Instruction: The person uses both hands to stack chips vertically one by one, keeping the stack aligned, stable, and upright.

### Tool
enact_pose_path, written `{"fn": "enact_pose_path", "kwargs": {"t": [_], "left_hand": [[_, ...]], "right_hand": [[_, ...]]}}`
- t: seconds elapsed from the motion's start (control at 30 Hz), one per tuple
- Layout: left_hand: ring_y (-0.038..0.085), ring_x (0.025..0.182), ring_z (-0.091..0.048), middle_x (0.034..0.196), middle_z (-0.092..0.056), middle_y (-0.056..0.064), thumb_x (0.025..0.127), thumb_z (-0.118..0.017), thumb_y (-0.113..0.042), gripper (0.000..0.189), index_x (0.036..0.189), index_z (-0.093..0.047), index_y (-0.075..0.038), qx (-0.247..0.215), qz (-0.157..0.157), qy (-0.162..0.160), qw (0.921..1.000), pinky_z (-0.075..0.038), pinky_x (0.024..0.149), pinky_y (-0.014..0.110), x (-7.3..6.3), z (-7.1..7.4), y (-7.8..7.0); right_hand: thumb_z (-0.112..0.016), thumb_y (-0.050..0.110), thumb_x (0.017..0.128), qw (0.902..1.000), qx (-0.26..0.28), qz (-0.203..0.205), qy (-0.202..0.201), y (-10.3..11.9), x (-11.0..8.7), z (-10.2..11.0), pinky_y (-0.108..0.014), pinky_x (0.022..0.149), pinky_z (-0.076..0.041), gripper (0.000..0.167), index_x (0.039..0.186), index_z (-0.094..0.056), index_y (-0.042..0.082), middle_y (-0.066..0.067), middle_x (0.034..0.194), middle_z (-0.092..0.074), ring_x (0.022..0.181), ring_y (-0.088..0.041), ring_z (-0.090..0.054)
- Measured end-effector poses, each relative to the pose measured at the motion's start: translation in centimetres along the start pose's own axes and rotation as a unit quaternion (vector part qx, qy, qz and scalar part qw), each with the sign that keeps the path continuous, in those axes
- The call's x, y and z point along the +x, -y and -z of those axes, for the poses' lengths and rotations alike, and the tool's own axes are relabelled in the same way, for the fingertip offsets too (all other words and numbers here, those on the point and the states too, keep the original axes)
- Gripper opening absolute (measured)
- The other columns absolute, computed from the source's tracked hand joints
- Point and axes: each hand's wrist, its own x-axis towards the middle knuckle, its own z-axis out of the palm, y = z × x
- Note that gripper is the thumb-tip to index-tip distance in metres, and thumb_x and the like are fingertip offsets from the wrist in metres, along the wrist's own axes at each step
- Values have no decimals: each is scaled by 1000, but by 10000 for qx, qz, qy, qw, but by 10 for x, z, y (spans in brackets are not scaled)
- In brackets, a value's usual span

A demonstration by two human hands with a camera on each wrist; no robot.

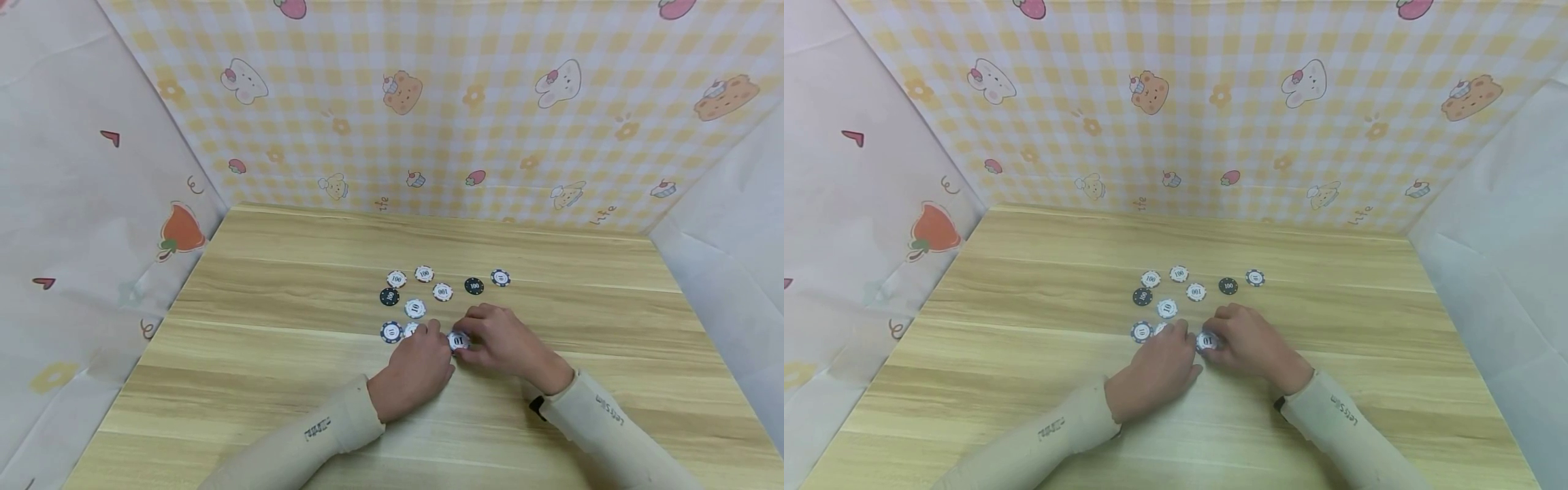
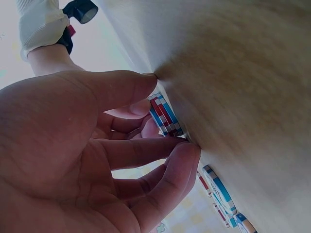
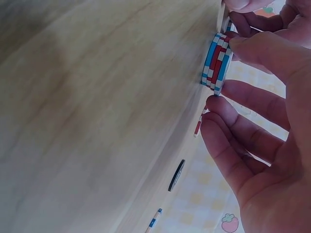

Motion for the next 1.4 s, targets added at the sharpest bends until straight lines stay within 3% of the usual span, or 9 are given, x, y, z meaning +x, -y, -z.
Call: {"fn": "enact_pose_path", "kwargs": {"t": [0.3, 0.57, 0.83, 1.0, 1.2, 1.4], "left_hand": [[15, 80, -60, 100, -65, 8, 102, -77, -48, 45, 114, -82, -5, 119, -36, -92, 9999, -54, 57, 22, 0, -3, 0], [15, 79, -57, 98, -64, 7, 101, -78, -46, 42, 112, -82, -5, 33, -1, -32, 10000, -52, 58, 21, -1, -3, 0], [15, 82, -59, 99, -64, 7, 101, -80, -43, 39, 112, -82, -5, -381, 13, 13, 9993, -56, 66, 22, -5, -7, 3], [16, 82, -60, 99, -64, 8, 101, -80, -39, 36, 108, -83, -3, -552, 2, -150, 9984, -57, 68, 23, -12, -7, 7], [18, 88, -63, 107, -65, 10, 102, -79, -35, 36, 114, -80, -1, -737, 35, -415, 9964, -60, 72, 27, -17, -11, 17], [23, 89, -63, 112, -67, 14, 100, -82, -33, 37, 116, -77, 0, -712, 151, -976, 9926, -61, 70, 30, -18, -13, 35]], "right_hand": [[-94, 20, 86, 9991, -40, -369, 225, 0, -5, 3, -35, 78, -60, 33, 113, -81, 6, 1, 101, -76, 86, -9, -66], [-93, 16, 86, 9982, 91, -469, 353, -4, -8, 2, -30, 73, -57, 29, 110, -82, 7, 3, 98, -73, 82, -6, -60], [-93, 12, 85, 9974, 286, -567, 338, -5, -10, 3, -30, 73, -58, 27, 109, -82, 6, 4, 97, -73, 83, -7, -64], [-93, 12, 85, 9973, 280, -587, 332, -5, -10, 3, -29, 73, -57, 27, 109, -82, 6, 3, 97, -73, 82, -8, -63], [-92, 13, 86, 9975, 258, -564, 346, -6, -9, 4, -29, 73, -57, 27, 110, -82, 6, 2, 99, -74, 83, -8, -64], [-92, 12, 86, 9975, 269, -553, 356, -6, -10, 4, -28, 73, -58, 27, 109, -82, 5, 1, 100, -74, 84, -8, -64]]}}
